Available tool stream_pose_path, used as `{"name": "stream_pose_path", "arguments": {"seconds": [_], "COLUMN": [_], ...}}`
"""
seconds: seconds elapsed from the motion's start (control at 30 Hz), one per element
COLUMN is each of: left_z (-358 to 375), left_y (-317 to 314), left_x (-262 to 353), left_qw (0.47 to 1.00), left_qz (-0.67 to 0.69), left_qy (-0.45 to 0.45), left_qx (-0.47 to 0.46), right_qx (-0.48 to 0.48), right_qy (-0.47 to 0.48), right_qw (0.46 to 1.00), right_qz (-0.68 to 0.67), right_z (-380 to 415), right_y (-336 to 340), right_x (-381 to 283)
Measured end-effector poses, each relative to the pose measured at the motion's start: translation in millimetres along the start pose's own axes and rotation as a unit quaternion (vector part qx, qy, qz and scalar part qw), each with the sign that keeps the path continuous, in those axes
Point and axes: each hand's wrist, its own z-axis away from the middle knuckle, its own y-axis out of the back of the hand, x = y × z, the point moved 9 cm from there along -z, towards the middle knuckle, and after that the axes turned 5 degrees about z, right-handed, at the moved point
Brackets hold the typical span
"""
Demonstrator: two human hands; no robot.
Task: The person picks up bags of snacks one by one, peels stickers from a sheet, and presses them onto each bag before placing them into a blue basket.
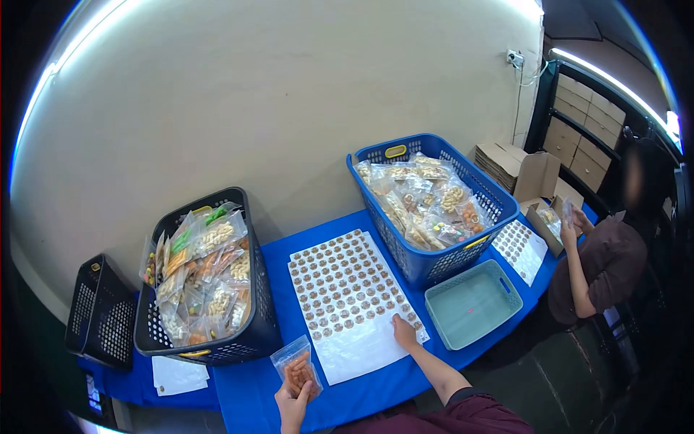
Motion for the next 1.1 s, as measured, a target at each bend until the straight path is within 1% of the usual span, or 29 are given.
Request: {"name": "stream_pose_path", "arguments": {"seconds": [0.03, 0.1, 0.13, 0.17, 0.23, 0.27, 0.37, 0.5, 0.57, 0.6, 0.67, 0.73, 0.77, 0.83, 0.87, 0.9, 0.93, 1.07, 1.1], "left_z": [0, -4, -6, -8, -10, -13, -16, -28, -32, -36, -36, -31, -27, -25, -23, -21, -23, -21, -20], "left_y": [-1, -5, -7, -9, -12, -13, -28, -53, -70, -78, -90, -100, -104, -107, -105, -104, -102, -96, -94], "left_x": [-8, 3, 8, 8, 8, -6, 9, 22, 40, 42, 58, 83, 88, 89, 95, 98, 92, 98, 100], "left_qw": [0.999, 0.999, 0.998, 0.997, 0.996, 0.998, 0.985, 0.971, 0.952, 0.953, 0.948, 0.931, 0.92, 0.918, 0.92, 0.92, 0.938, 0.921, 0.921], "left_qz": [-0.012, 0.012, 0.025, 0.032, 0.047, 0.043, 0.166, 0.221, 0.283, 0.274, 0.277, 0.302, 0.315, 0.309, 0.303, 0.297, 0.239, 0.288, 0.291], "left_qy": [0.028, -0.033, -0.064, -0.067, -0.074, -0.053, -0.019, 0.011, 0.021, 0.013, 0.005, 0.019, 0.033, 0.02, 0.014, 0.007, -0.004, 0.014, 0.004], "left_qx": [-0.01, -0.005, -0.002, -0.002, 0.0, -0.013, -0.038, -0.086, -0.115, -0.128, -0.158, -0.202, -0.229, -0.246, -0.249, -0.255, -0.252, -0.262, -0.258], "right_qx": [0.014, 0.04, 0.039, 0.015, -0.032, -0.031, -0.083, -0.029, -0.042, -0.063, -0.079, -0.097, -0.091, -0.073, -0.057, -0.058, -0.059, -0.086, -0.09], "right_qy": [0.011, 0.031, 0.012, -0.039, -0.139, -0.126, -0.105, -0.085, -0.023, 0.02, 0.062, 0.125, 0.149, 0.201, 0.218, 0.216, 0.214, 0.213, 0.212], "right_qw": [0.999, 0.993, 0.992, 0.981, 0.938, 0.935, 0.868, 0.809, 0.815, 0.803, 0.825, 0.849, 0.871, 0.908, 0.907, 0.906, 0.906, 0.906, 0.906], "right_qz": [-0.037, -0.108, -0.121, -0.187, -0.316, -0.329, -0.478, -0.581, -0.578, -0.592, -0.556, -0.505, -0.458, -0.362, -0.357, -0.359, -0.361, -0.355, -0.354], "right_z": [1, 7, 7, 10, 22, 27, 37, 27, 26, 27, 43, 58, 61, 67, 67, 66, 65, 63, 64], "right_y": [4, 12, 16, 15, 18, 33, 69, 160, 211, 225, 254, 264, 263, 260, 259, 257, 256, 249, 248], "right_x": [-1, 1, 2, 8, 7, -8, -48, -116, -167, -189, -240, -274, -282, -298, -302, -304, -306, -311, -312]}}
